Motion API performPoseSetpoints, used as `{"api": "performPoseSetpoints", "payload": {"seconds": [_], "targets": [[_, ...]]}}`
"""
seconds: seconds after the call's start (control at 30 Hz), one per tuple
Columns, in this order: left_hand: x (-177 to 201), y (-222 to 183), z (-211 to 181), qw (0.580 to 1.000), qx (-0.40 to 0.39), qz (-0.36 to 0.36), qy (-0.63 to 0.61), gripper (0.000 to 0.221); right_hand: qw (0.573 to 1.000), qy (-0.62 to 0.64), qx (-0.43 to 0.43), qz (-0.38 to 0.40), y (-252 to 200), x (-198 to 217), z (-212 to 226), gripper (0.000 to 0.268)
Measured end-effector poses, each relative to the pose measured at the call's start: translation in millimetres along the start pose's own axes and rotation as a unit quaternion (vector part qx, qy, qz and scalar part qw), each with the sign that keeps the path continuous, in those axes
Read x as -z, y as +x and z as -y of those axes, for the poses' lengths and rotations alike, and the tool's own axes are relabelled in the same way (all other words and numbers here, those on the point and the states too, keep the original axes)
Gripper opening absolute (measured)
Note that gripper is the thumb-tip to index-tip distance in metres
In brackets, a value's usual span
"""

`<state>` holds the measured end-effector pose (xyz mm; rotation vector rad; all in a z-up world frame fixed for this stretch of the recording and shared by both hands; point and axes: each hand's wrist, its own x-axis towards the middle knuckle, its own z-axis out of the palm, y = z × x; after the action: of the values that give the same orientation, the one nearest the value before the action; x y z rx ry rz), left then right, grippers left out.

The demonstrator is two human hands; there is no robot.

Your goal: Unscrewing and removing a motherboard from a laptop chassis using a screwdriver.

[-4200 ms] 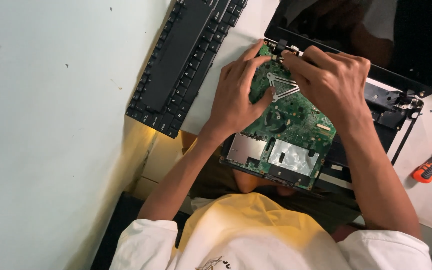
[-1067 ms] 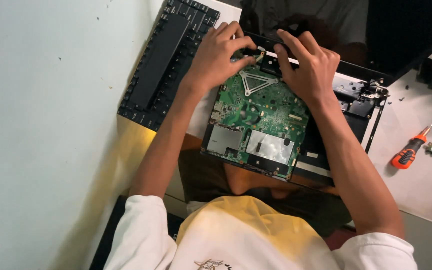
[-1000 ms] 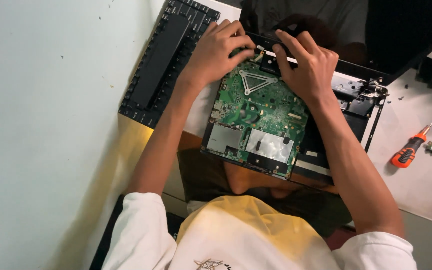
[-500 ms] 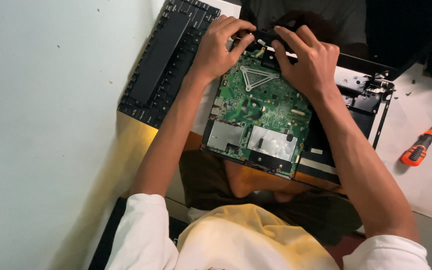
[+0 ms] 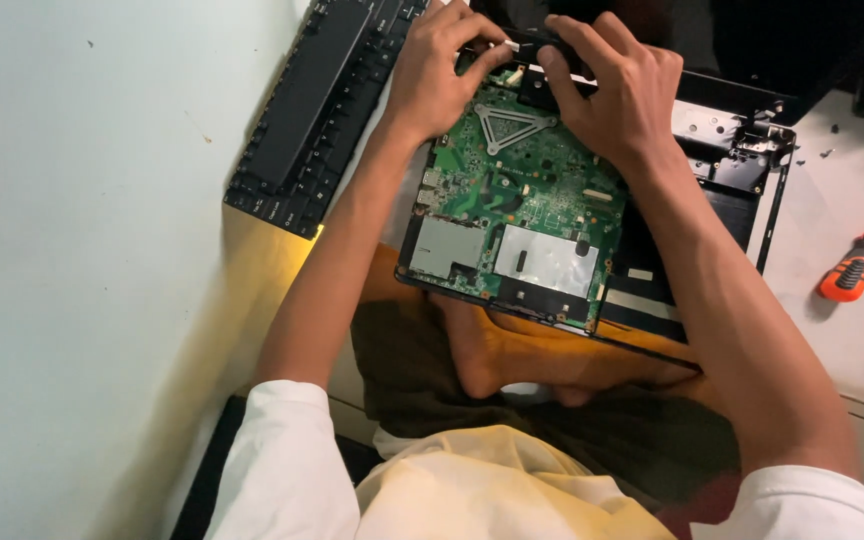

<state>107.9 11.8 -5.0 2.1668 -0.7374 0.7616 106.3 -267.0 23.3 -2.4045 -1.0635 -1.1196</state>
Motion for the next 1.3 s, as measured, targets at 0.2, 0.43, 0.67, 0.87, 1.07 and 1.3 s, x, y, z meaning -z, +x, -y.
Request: {"api": "performPoseSetpoints", "payload": {"seconds": [0.2, 0.43, 0.67, 0.87, 1.07, 1.3], "targets": [[-2, -6, -7, 0.996, 0.078, -0.022, -0.035, 0.019, 0.997, -0.066, 0.025, -0.006, -10, -3, -18, 0.052], [-19, -13, 11, 0.993, 0.087, -0.022, -0.071, 0.011, 0.978, 0.016, -0.091, 0.186, -22, 50, -2, 0.050], [-16, -11, 7, 0.996, 0.079, -0.020, -0.024, 0.015, 0.957, -0.079, -0.138, 0.241, -96, 89, 3, 0.072], [-7, -7, 2, 0.996, 0.078, -0.024, -0.036, 0.022, 0.918, -0.156, -0.199, 0.305, -91, 91, 12, 0.087], [2, -6, 4, 0.995, 0.064, -0.073, -0.031, 0.038, 0.902, -0.104, -0.259, 0.331, -92, 91, 12, 0.088], [9, -6, -4, 0.987, 0.130, -0.076, -0.065, 0.062, 0.915, -0.074, -0.258, 0.301, -95, 89, 4, 0.080]]}}
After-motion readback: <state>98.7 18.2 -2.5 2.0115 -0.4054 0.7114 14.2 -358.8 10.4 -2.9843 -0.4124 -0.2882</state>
